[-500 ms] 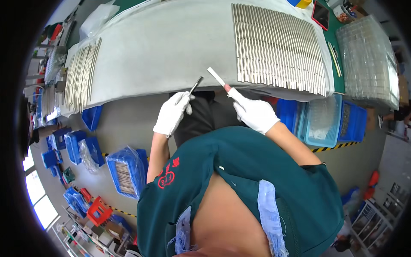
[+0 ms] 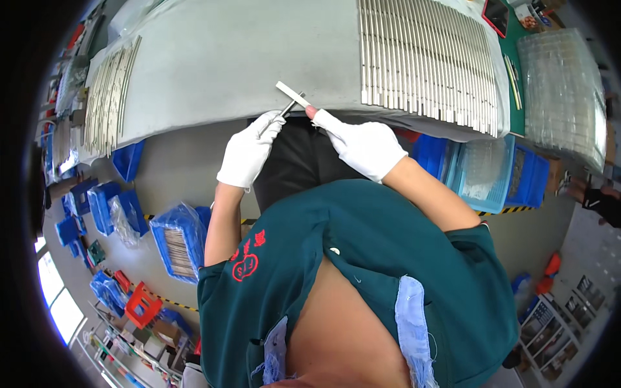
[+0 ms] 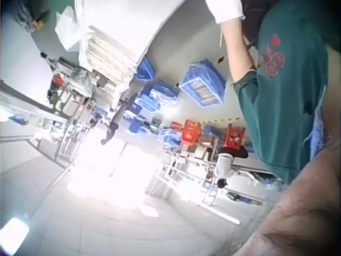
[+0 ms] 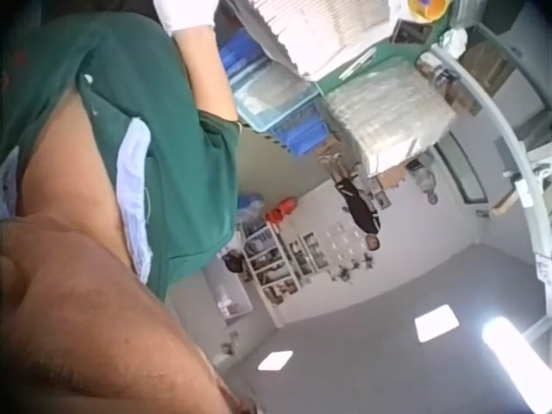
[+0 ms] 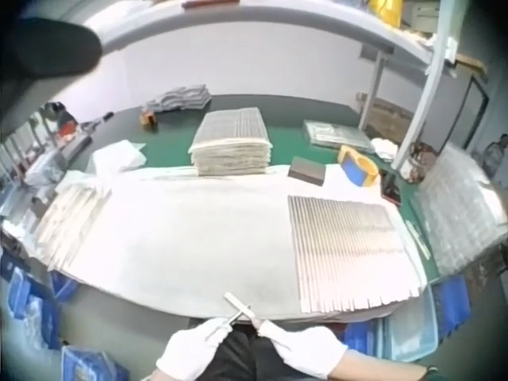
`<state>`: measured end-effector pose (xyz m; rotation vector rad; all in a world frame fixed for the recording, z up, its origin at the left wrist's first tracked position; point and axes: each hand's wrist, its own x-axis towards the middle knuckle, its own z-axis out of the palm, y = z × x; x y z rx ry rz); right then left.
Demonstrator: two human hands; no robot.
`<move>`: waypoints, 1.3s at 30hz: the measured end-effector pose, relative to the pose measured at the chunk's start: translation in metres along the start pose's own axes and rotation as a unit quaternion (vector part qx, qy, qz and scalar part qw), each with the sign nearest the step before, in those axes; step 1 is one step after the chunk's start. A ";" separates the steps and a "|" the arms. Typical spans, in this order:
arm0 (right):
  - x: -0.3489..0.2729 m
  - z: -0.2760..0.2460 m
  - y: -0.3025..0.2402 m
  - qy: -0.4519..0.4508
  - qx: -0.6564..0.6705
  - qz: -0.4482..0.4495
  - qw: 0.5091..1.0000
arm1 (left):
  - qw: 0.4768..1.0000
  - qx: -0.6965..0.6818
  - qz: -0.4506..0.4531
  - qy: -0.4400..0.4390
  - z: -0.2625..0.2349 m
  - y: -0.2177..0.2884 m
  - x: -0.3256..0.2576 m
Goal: Inspecting and measuring thin metal rods using a handheld gauge in a factory setting.
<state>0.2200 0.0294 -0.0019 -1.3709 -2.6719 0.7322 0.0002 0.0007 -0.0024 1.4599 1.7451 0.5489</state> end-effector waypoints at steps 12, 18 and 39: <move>-0.002 0.008 0.009 0.046 -0.059 -0.056 0.996 | 0.999 0.021 0.026 0.011 0.001 -0.006 0.001; -0.003 0.014 0.016 0.065 -0.064 -0.054 0.994 | 0.996 -0.013 0.081 0.029 0.005 -0.017 0.004; -0.009 0.011 0.011 0.087 -0.077 -0.067 0.991 | 0.965 -0.152 -0.137 -0.165 -0.012 -0.002 0.009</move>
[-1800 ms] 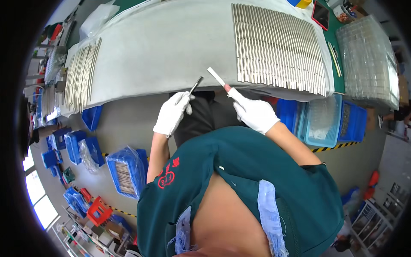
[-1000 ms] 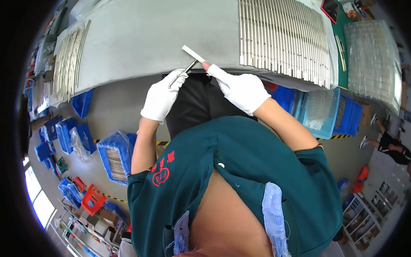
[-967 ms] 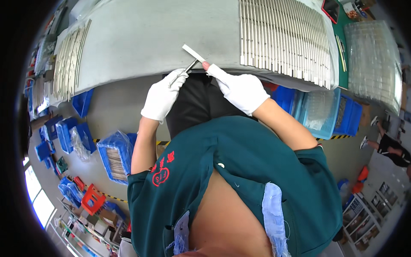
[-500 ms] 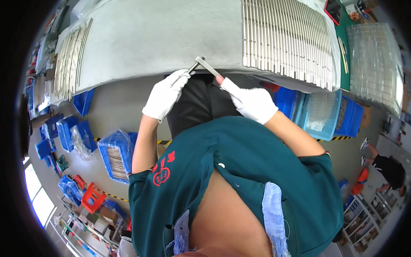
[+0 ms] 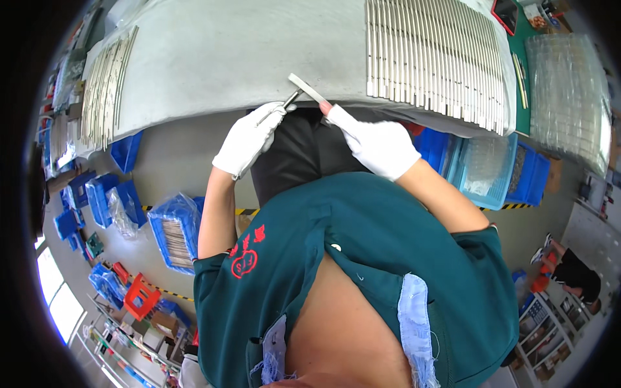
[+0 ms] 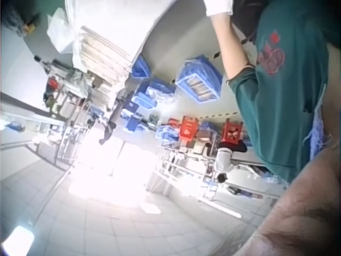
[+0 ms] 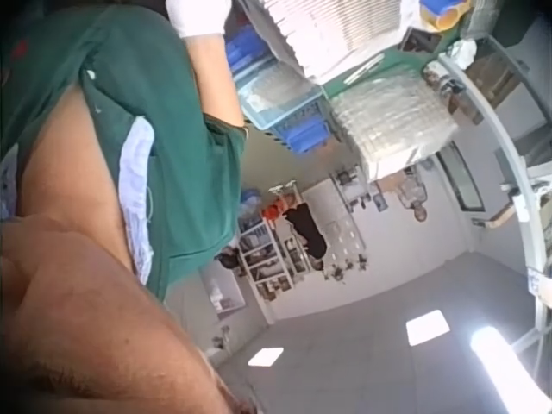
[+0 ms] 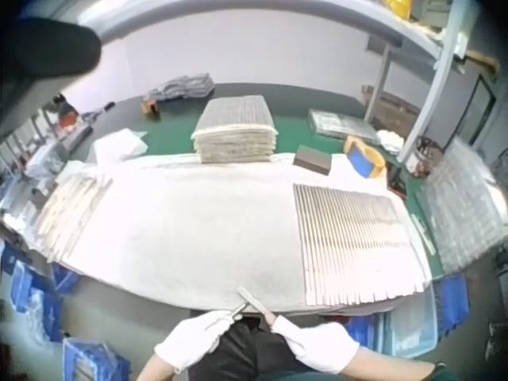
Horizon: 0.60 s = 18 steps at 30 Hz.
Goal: Inspecting and measuring thin metal rods using a handheld gauge in a factory setting.
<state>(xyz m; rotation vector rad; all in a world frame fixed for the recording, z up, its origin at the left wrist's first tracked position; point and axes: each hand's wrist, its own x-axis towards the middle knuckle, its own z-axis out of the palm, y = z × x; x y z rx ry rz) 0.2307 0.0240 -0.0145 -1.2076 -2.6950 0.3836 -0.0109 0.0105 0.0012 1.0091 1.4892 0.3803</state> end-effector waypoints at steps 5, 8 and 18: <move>0.012 0.005 -0.006 0.001 0.023 0.004 1.000 | 0.986 0.096 0.135 0.029 0.000 -0.008 0.002; -0.001 -0.003 -0.003 -0.059 0.017 0.007 0.998 | 0.999 -0.004 -0.038 0.005 0.001 0.010 -0.002; 0.011 0.000 0.003 0.100 0.004 -0.080 0.992 | 0.998 -0.058 0.017 0.013 0.005 0.006 -0.005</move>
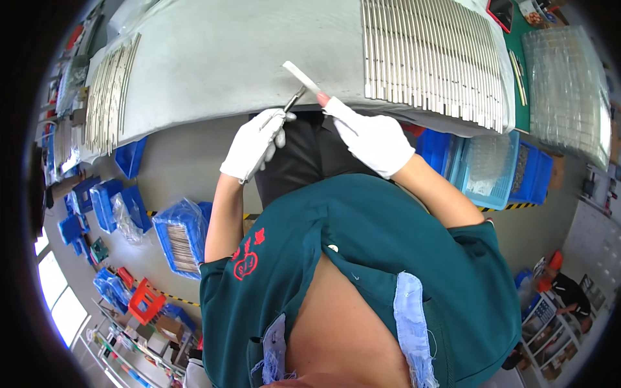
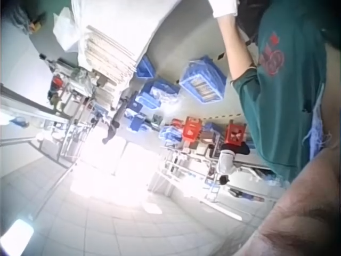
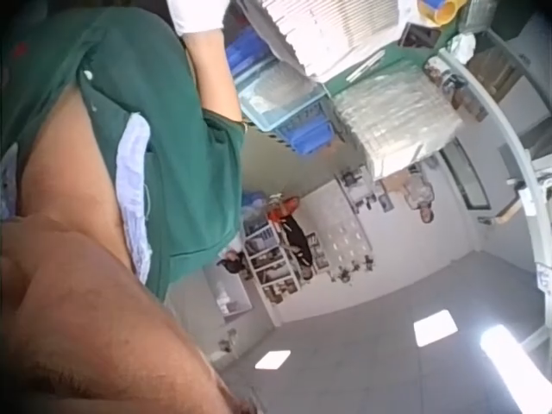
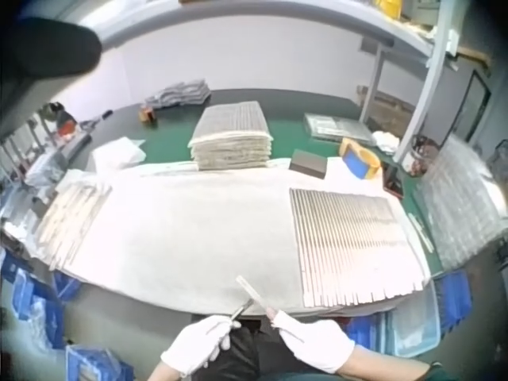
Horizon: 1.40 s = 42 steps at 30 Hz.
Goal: Inspecting and measuring thin metal rods using a handheld gauge in a factory setting.
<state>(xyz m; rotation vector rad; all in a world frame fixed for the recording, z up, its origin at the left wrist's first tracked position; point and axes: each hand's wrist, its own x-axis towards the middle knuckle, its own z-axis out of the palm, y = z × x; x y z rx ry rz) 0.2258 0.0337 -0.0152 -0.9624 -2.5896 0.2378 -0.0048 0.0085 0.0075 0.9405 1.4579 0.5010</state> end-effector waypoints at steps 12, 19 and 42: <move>-0.016 -0.013 -0.005 -0.166 -0.024 0.099 0.981 | 0.993 -0.117 0.004 0.023 0.008 0.001 0.005; 0.000 -0.001 -0.008 -0.144 0.006 0.096 0.985 | 0.995 -0.094 0.011 0.027 0.005 0.001 0.006; -0.010 -0.006 -0.003 -0.164 -0.030 0.087 0.982 | 0.996 -0.037 0.084 -0.005 0.000 -0.002 0.008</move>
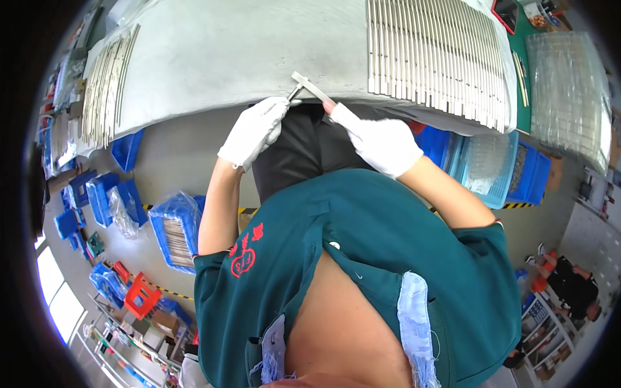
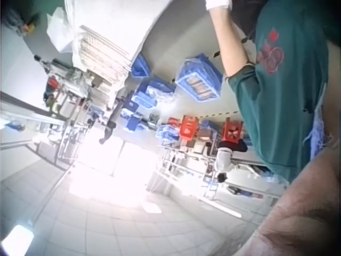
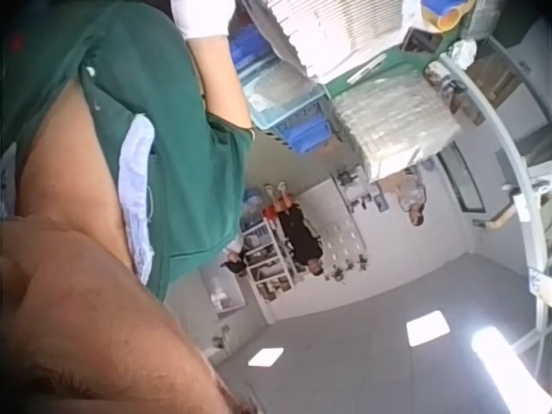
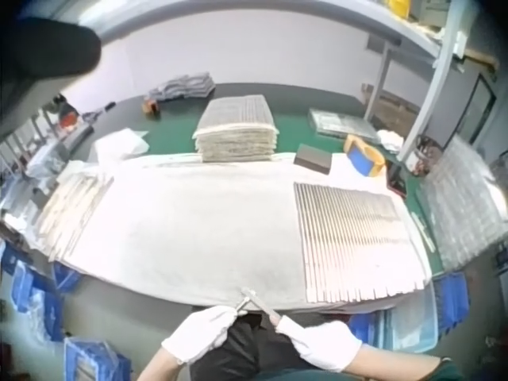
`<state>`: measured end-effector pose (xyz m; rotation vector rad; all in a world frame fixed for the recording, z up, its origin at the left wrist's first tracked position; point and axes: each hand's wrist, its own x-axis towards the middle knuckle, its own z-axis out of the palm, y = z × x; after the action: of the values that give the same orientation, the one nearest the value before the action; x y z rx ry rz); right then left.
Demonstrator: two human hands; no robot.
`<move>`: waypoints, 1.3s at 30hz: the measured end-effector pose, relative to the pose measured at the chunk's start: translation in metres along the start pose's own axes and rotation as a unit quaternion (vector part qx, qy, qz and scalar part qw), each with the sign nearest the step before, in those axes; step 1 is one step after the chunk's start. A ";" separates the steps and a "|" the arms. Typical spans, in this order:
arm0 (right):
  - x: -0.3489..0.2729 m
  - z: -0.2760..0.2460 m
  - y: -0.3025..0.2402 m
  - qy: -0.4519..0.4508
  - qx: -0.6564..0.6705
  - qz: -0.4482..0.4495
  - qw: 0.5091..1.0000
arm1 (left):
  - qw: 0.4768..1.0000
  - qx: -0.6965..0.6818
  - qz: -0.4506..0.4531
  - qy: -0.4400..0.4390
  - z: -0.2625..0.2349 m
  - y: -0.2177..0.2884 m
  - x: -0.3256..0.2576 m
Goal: Inspecting and measuring thin metal rods using a handheld gauge in a factory setting.
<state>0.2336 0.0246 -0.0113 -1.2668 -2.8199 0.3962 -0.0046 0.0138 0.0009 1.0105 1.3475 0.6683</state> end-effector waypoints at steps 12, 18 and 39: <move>0.012 0.013 0.003 0.057 0.025 -0.004 0.998 | 0.988 -0.139 -0.052 0.051 0.034 -0.019 -0.001; 0.010 0.020 0.002 0.100 0.026 -0.061 0.993 | 0.976 -0.188 -0.001 0.112 0.057 -0.023 0.007; 0.007 0.006 -0.010 0.002 0.021 -0.015 1.000 | 0.978 -0.067 0.053 0.188 0.068 -0.030 0.009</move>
<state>0.2209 0.0215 -0.0151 -1.2161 -2.8076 0.4478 0.0581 -0.0054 -0.0344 0.8795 1.5566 1.0570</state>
